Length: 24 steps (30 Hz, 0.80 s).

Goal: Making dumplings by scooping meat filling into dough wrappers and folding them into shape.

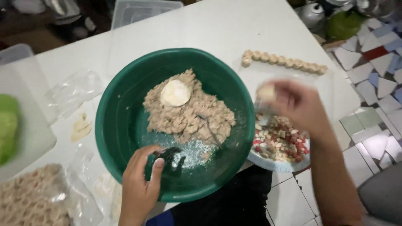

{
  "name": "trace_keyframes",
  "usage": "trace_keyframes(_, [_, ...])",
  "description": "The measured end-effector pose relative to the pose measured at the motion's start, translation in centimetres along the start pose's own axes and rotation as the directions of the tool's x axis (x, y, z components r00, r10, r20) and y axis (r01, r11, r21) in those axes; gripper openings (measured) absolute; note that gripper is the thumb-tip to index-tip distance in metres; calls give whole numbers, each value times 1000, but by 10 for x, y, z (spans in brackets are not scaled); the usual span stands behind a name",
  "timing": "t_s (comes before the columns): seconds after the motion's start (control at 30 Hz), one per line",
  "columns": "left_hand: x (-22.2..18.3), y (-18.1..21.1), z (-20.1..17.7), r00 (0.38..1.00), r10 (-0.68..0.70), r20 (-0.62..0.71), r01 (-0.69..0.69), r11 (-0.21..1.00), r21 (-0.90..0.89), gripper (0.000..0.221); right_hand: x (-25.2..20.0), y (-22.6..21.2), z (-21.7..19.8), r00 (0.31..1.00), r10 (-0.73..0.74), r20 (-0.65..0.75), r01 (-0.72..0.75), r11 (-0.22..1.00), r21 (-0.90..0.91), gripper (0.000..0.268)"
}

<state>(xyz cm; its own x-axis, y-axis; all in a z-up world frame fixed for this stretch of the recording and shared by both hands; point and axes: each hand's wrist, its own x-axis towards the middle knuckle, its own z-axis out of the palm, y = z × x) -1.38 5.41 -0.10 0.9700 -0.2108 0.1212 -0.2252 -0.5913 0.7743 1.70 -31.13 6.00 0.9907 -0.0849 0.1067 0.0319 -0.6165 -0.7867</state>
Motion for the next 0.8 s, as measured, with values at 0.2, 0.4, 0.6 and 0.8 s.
trace_keyframes(0.2, [-1,-8,19,989,123,-79,-96,954,284,25,116,191,13,960,259,-109,-266,962,-60,39])
trace_keyframes(0.4, [-1,-7,19,986,91,-138,-53,965,258,22,171,273,53,978,132,-165,-171,952,-254,37])
trace_keyframes(0.6, [-3,-6,20,982,57,-179,-14,972,235,21,164,242,58,969,201,-142,-228,949,-217,37])
trace_keyframes(0.8, [-1,1,19,980,67,-187,-24,974,224,18,166,252,63,959,211,-190,-238,962,-132,28])
